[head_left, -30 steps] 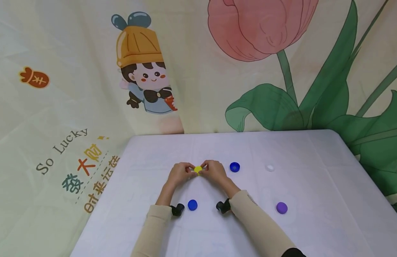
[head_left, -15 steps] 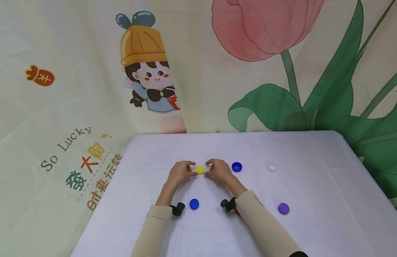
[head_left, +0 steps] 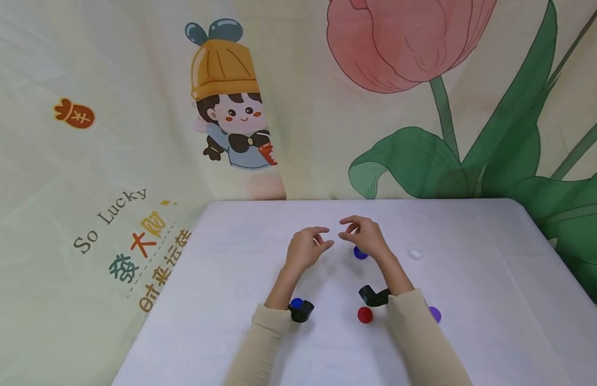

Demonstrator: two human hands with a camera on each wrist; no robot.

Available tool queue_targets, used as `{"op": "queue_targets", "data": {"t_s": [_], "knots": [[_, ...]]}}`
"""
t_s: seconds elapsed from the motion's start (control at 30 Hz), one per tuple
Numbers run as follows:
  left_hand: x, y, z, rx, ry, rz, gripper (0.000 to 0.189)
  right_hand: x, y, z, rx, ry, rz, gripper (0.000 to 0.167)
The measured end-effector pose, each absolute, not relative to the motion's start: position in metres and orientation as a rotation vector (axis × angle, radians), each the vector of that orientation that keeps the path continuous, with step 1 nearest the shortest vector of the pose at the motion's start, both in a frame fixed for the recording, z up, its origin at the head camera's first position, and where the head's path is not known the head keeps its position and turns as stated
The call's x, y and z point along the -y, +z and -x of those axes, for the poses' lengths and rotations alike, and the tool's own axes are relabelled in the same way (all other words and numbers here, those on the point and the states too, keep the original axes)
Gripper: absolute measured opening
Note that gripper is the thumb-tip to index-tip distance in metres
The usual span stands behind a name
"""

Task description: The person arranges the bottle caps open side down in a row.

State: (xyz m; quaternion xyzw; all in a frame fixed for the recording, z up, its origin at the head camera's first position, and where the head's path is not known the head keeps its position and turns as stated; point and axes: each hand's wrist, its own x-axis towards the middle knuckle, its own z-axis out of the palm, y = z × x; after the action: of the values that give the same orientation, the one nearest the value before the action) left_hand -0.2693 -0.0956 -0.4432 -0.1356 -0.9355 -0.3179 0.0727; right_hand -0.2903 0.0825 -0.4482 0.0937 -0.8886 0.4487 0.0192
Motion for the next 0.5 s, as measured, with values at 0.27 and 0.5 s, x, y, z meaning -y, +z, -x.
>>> {"op": "queue_targets", "data": {"t_s": [0.27,0.5], "knots": [[0.056,-0.467,0.278,2.825,-1.096,0.408,0.039,-0.120,-0.459,0.282,2.691,1.500,-0.095,0.034],[0.042,-0.496,0.292,2.957,-1.196,0.410,0.046,-0.134,-0.492,0.280,2.715,1.556,0.041,0.037]]}}
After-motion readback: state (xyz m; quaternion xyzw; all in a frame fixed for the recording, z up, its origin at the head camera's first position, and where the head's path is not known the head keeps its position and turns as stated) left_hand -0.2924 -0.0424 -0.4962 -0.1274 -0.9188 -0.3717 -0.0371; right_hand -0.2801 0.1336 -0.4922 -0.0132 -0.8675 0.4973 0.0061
